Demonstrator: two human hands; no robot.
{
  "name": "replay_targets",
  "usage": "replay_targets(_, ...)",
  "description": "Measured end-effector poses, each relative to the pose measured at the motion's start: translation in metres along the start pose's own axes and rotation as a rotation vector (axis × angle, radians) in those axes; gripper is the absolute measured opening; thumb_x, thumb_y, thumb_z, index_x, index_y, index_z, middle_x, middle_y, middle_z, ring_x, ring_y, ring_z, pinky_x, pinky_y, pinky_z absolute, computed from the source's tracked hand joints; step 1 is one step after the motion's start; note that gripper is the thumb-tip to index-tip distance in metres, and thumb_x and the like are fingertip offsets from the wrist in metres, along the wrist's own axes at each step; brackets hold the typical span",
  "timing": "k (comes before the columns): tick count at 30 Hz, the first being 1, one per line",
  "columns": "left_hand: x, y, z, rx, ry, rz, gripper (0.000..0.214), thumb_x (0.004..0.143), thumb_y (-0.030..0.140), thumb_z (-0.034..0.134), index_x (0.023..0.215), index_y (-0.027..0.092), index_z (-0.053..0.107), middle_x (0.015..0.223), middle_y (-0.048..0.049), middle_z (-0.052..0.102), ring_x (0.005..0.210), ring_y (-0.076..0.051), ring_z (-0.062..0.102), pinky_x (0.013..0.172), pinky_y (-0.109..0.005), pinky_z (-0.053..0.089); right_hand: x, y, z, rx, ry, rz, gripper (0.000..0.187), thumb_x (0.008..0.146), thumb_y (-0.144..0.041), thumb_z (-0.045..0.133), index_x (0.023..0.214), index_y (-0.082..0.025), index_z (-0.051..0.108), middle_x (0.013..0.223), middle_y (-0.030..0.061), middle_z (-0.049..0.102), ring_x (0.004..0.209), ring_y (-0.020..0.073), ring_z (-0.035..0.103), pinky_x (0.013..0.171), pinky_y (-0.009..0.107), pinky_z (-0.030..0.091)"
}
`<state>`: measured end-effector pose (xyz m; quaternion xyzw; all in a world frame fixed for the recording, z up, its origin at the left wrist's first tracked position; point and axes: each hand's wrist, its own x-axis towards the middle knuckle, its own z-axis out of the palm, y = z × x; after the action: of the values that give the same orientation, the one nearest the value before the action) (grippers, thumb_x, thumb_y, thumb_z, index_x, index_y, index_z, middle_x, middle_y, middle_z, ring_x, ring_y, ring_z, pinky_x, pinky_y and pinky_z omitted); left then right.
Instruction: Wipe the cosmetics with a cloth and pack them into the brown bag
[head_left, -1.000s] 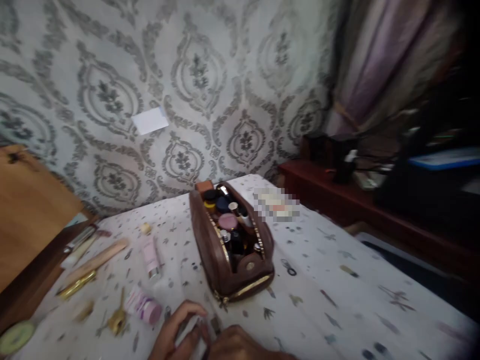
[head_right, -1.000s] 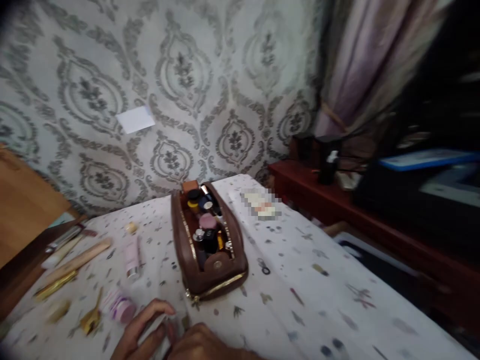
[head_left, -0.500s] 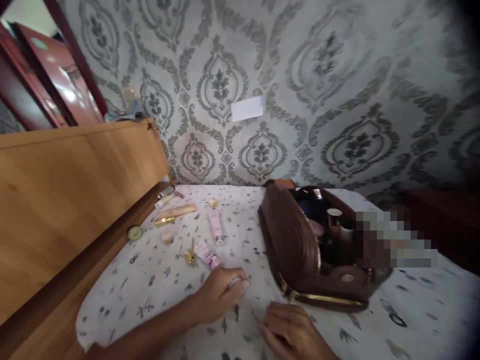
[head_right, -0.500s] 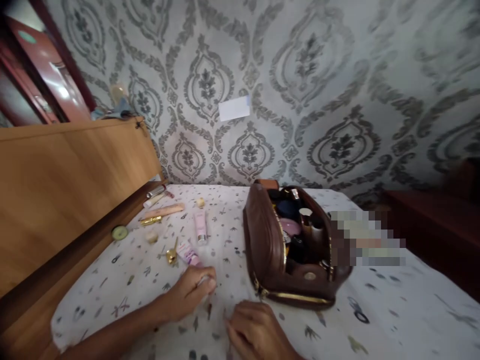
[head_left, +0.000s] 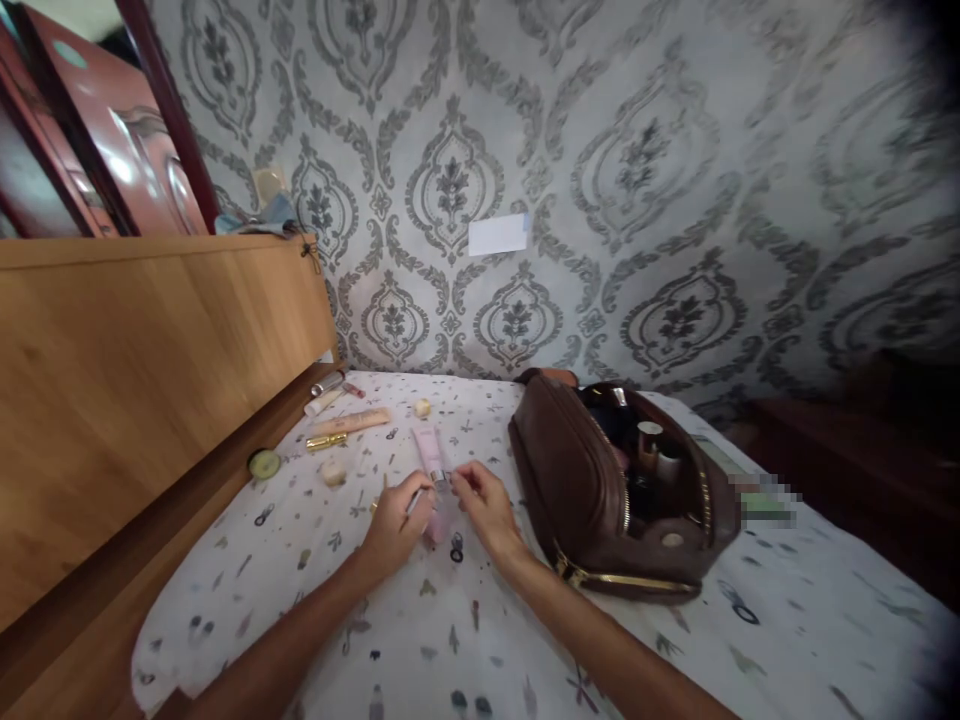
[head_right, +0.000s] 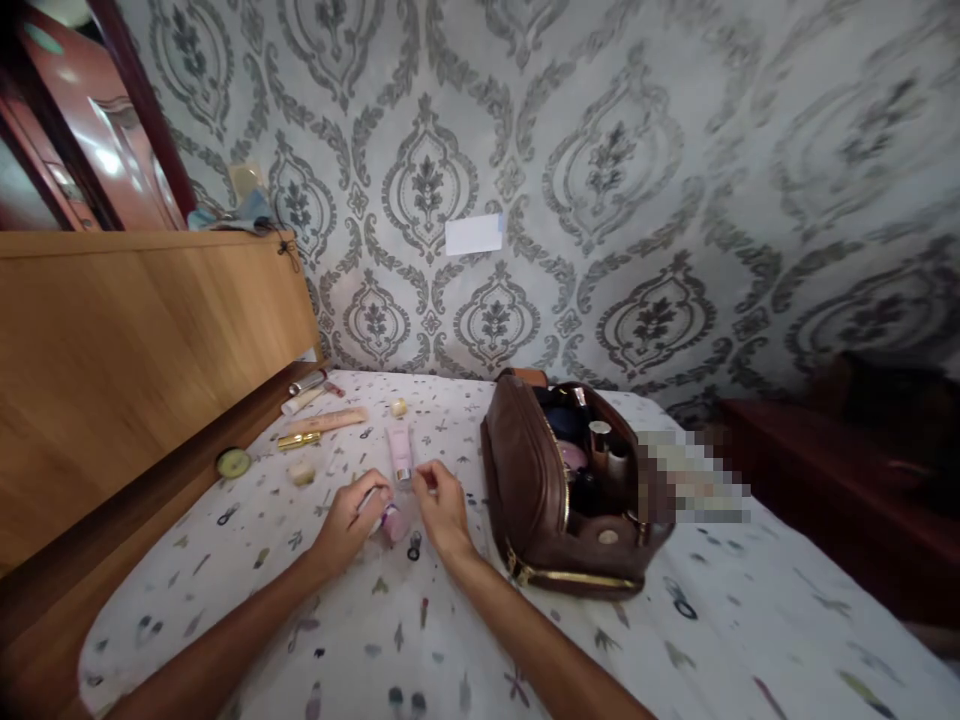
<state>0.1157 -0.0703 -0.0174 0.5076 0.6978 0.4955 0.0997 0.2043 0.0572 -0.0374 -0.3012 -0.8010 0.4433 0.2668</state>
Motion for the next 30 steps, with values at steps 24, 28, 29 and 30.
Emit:
replay_targets(24,-0.011,-0.036,0.029,0.001,-0.007,0.174,0.029,0.096,0.038,0.042,0.075,0.023,0.055,0.058,0.002,0.054,0.057,-0.015,0.055,0.061,-0.026,0.035,0.182,-0.008,0.073,-0.3,0.068,0.154,0.021,0.087,-0.02,0.056,0.108,-0.018,0.058,0.115,0.0171,0.066,0.118,0.0313,0.057,0.091,0.041,0.045)
replay_targets(28,0.006,-0.029,0.002,-0.287,0.176,-0.161,0.037,0.093,0.052,0.045,0.077,0.021,0.055,0.067,0.0022,0.053,0.065,-0.015,0.052,0.062,-0.024,0.04,0.171,-0.009,0.066,-0.072,0.099,0.031,0.023,0.09,-0.027,0.05,0.111,-0.019,0.054,0.108,0.0114,0.066,0.097,0.0234,0.065,0.078,0.034,0.051)
replay_targets(29,0.01,-0.028,-0.005,-0.362,0.274,-0.235,0.038,0.091,0.055,0.047,0.08,0.02,0.057,0.071,0.0017,0.055,0.068,-0.015,0.053,0.064,-0.024,0.042,0.163,-0.011,0.064,-0.005,0.092,-0.022,0.025,0.089,-0.028,0.05,0.112,-0.019,0.053,0.107,0.0097,0.066,0.094,0.0216,0.066,0.075,0.032,0.053)
replay_targets(30,0.014,-0.029,-0.011,-0.439,0.352,-0.3,0.039,0.089,0.058,0.05,0.086,0.02,0.06,0.073,0.0016,0.057,0.067,-0.015,0.054,0.064,-0.024,0.043,0.153,-0.013,0.061,0.06,0.083,-0.073,0.027,0.088,-0.03,0.051,0.112,-0.019,0.052,0.106,0.0086,0.066,0.091,0.0206,0.066,0.072,0.031,0.054)
